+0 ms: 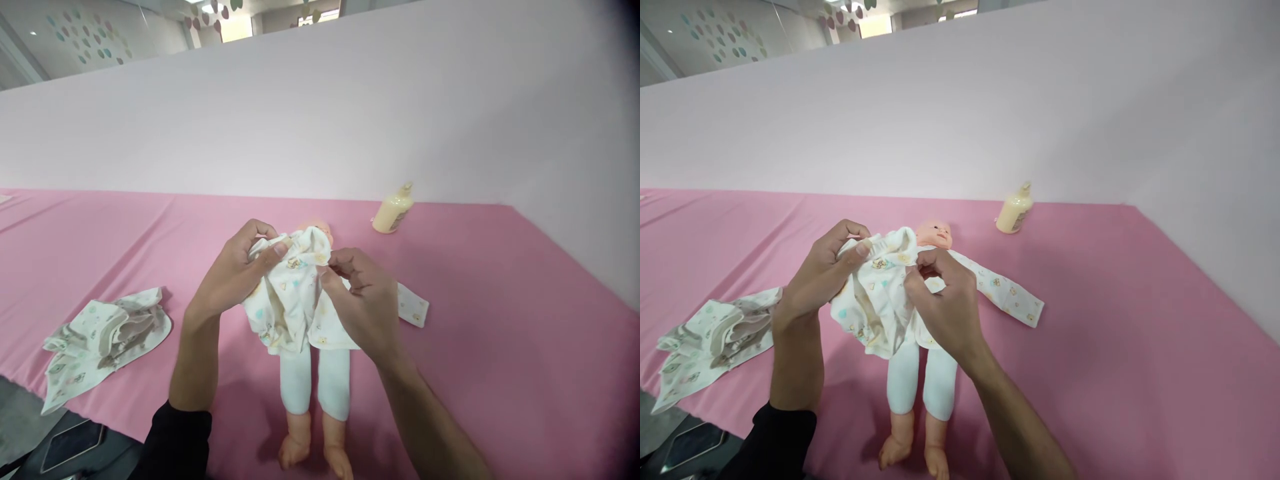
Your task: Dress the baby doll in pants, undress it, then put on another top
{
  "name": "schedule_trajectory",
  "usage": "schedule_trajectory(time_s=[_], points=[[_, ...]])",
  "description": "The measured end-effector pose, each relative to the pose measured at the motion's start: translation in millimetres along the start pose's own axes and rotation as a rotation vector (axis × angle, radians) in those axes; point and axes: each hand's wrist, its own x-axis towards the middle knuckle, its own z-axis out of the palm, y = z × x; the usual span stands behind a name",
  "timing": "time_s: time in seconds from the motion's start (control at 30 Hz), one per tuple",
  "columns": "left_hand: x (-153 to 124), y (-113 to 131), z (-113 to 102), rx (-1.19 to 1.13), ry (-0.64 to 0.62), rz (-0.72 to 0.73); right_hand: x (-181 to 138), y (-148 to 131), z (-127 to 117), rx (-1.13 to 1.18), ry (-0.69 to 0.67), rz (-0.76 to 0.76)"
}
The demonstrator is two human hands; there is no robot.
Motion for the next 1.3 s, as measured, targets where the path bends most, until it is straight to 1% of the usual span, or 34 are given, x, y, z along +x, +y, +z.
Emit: schedule_trajectory(time_s=[0.1, 0.17, 0.27, 0.3, 0.33, 0.47, 0.53, 0.67, 0.73, 0.8, 0.9, 1.0, 1.07, 1.2, 1.3], points=[[6, -4, -5, 0.07, -0.048, 0.035, 7, 4, -9, 0.073, 0.084, 0.033], [10, -8, -7, 0.125, -0.118, 0.068, 13, 6, -16, 0.175, 0.111, 0.071], [15, -13, -4, 0.106, -0.259, 0.108, 19, 8, -22, 0.317, 0.093, 0.1], [16, -14, 0, 0.076, -0.282, 0.119, 20, 9, -21, 0.34, 0.076, 0.102], [16, -14, 5, 0.043, -0.284, 0.131, 20, 9, -20, 0.349, 0.056, 0.105], [15, -13, 28, -0.069, -0.208, 0.164, 18, 9, -11, 0.338, -0.002, 0.103], [14, -10, 35, -0.126, -0.204, 0.171, 19, 8, -9, 0.355, -0.027, 0.086], [9, -3, 36, -0.19, -0.217, 0.206, 23, 5, -17, 0.388, -0.106, 0.035], [6, -1, 34, -0.178, -0.23, 0.222, 24, 2, -24, 0.372, -0.182, 0.028], [3, 0, 32, -0.142, -0.229, 0.239, 22, -1, -30, 0.349, -0.219, 0.026], [-3, 0, 28, -0.11, -0.203, 0.226, 18, -5, -34, 0.286, -0.158, 0.032], [-6, 0, 24, -0.134, -0.177, 0.185, 16, -7, -34, 0.193, -0.087, 0.029], [-8, 1, 23, -0.144, -0.181, 0.18, 15, -7, -33, 0.159, -0.091, 0.027], [-8, 2, 26, -0.124, -0.216, 0.223, 11, -10, -32, 0.121, -0.125, 0.048], [-7, 1, 31, -0.132, -0.177, 0.208, 8, -12, -32, 0.083, -0.103, 0.037]])
